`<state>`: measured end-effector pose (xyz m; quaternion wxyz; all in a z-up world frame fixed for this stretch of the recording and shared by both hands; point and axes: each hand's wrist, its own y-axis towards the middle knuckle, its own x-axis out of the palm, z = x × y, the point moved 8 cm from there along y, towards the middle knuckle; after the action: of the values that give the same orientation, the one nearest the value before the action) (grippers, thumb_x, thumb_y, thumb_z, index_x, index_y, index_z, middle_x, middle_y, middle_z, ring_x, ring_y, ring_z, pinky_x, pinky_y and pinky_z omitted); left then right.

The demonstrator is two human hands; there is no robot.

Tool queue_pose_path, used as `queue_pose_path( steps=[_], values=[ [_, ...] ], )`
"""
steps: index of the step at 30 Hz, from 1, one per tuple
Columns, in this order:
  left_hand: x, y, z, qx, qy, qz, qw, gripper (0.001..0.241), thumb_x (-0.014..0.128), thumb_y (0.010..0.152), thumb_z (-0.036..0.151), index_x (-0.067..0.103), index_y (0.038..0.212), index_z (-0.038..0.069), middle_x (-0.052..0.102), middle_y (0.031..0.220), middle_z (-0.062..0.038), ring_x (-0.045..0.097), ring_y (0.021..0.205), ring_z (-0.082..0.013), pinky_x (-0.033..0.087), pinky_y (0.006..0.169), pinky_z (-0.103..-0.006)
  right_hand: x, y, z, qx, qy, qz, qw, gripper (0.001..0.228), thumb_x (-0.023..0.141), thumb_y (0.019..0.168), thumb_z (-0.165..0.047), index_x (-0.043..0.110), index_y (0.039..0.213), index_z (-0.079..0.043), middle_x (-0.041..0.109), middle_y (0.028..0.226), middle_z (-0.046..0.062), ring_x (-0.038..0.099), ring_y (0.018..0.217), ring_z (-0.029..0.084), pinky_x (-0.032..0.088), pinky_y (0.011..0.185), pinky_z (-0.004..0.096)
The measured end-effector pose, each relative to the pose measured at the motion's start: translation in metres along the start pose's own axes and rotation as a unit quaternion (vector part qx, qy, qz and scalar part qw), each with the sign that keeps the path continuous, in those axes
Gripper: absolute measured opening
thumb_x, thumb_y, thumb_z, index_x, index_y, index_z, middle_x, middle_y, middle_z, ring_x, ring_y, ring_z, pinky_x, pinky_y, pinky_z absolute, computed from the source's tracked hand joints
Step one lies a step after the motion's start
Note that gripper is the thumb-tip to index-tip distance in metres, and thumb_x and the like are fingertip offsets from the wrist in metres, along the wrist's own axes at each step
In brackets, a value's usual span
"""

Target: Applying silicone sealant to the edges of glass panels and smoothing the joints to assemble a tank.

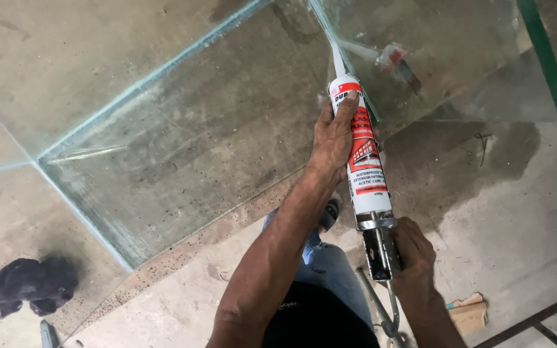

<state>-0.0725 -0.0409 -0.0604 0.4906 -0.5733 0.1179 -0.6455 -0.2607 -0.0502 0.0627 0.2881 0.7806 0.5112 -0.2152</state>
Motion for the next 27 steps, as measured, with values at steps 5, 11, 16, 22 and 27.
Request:
queue_pose_path(
  steps=[5,11,16,22,27],
  values=[
    [0.001,-0.007,-0.004,0.002,0.02,0.004,1.0,0.047,0.071,0.09,0.037,0.049,0.121,0.009,0.059,0.076,-0.011,0.064,0.051,-0.0244,0.059,0.045,-0.0386,-0.003,-0.007,0.001,0.016,0.001,0.007,1.0,0.01,0.061,0.091,0.011,0.058,0.082,0.007,0.056,0.076,0.016,0.051,0.07,0.026,0.043,0.063,0.037],
    [0.0,-0.015,-0.011,-0.002,0.036,0.002,0.999,0.047,0.07,0.091,0.039,0.047,0.12,0.009,0.057,0.073,-0.011,0.064,0.051,-0.0248,0.059,0.044,-0.0408,-0.004,-0.023,0.005,0.016,-0.006,0.009,1.0,0.016,0.056,0.092,0.016,0.056,0.079,0.005,0.055,0.074,0.014,0.05,0.068,0.025,0.042,0.063,0.036],
    [-0.001,-0.021,-0.02,-0.028,0.04,0.018,0.999,0.056,0.069,0.089,0.041,0.045,0.13,0.012,0.052,0.079,-0.01,0.064,0.053,-0.0257,0.06,0.045,-0.042,-0.006,-0.03,0.005,0.024,-0.019,0.009,1.0,0.013,0.059,0.093,0.015,0.061,0.082,0.008,0.059,0.075,0.015,0.053,0.069,0.025,0.045,0.062,0.036],
    [-0.004,-0.021,-0.03,-0.007,0.016,-0.006,1.0,0.06,0.074,0.086,0.04,0.047,0.13,0.009,0.059,0.074,-0.012,0.065,0.054,-0.0231,0.062,0.046,-0.0407,-0.011,-0.035,0.0,0.038,-0.017,0.011,0.999,0.014,0.057,0.095,0.012,0.058,0.081,0.008,0.055,0.075,0.015,0.049,0.068,0.025,0.041,0.061,0.036],
    [-0.004,-0.028,-0.036,-0.003,0.024,-0.006,1.0,0.054,0.069,0.091,0.038,0.046,0.13,0.008,0.058,0.074,-0.01,0.064,0.051,-0.0236,0.06,0.046,-0.0379,-0.015,-0.047,0.005,0.034,-0.025,0.016,0.999,0.015,0.056,0.093,0.016,0.059,0.081,0.008,0.058,0.075,0.016,0.053,0.069,0.026,0.044,0.061,0.036]
  ],
)
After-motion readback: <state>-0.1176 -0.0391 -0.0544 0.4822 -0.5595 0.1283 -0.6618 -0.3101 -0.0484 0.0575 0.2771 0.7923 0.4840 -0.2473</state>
